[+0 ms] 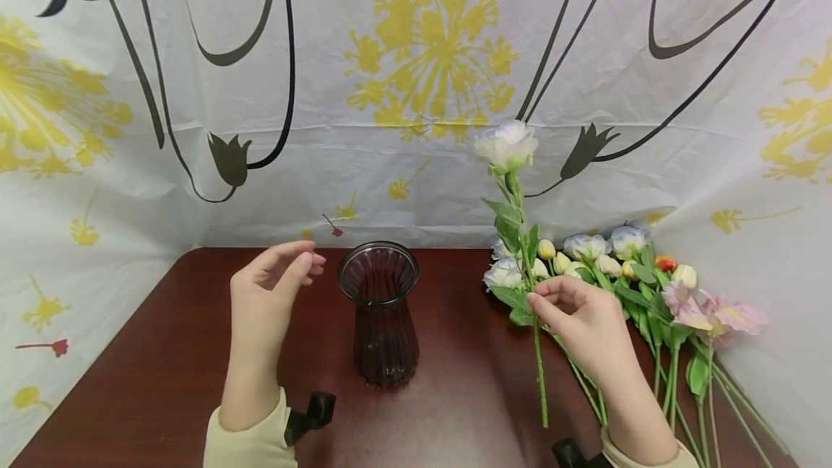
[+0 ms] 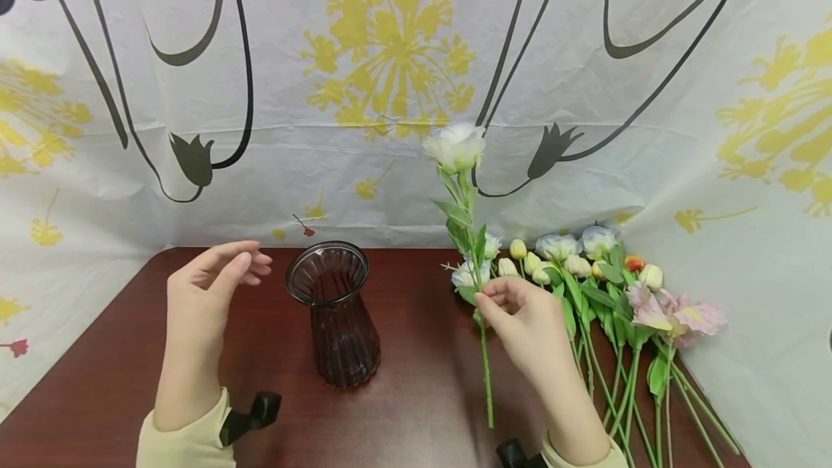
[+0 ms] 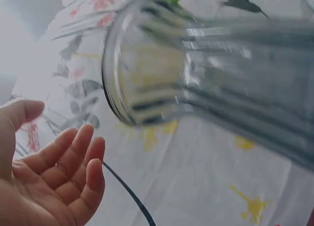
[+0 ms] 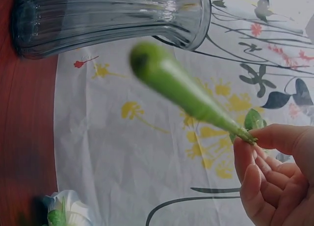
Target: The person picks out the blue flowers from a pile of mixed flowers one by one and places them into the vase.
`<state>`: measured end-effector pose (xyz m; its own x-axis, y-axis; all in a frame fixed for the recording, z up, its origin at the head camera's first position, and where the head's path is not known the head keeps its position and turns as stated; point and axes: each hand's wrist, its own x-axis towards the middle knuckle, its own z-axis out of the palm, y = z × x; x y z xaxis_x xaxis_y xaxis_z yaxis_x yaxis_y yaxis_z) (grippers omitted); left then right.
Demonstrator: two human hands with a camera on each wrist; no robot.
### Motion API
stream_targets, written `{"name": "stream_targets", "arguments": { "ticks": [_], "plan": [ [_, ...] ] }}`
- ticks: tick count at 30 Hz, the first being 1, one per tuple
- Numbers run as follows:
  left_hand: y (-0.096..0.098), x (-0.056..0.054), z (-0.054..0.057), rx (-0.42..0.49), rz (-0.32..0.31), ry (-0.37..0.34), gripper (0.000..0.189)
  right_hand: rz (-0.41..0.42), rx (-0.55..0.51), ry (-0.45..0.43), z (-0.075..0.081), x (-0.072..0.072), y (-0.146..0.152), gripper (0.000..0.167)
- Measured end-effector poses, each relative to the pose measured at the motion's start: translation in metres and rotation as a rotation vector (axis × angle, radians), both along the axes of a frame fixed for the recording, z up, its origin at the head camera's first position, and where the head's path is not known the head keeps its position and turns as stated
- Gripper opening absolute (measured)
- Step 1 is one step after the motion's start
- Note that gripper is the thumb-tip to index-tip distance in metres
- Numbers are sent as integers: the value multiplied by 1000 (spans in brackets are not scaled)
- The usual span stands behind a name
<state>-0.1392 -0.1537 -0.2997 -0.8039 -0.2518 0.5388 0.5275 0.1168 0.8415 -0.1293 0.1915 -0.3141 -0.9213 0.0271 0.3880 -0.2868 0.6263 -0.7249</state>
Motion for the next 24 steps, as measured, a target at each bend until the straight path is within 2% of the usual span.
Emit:
{"name": "stream_targets", "arguments": {
  "ticks": [6,15,20,24],
  "plan": [
    [15,11,8,36,-38,-6,9,4,9,98,0,5,-6,5],
    [34,24,14,23,-113,8,11,-26,-58,283,5,10,-17,8],
    [43,28,15,2,-146,-2,8,-27,-105,366,7,11,-23,10],
    [47,26,13,-15,-162,-15,9,-3,-135,440,4,9,-27,15]
  ]
}}
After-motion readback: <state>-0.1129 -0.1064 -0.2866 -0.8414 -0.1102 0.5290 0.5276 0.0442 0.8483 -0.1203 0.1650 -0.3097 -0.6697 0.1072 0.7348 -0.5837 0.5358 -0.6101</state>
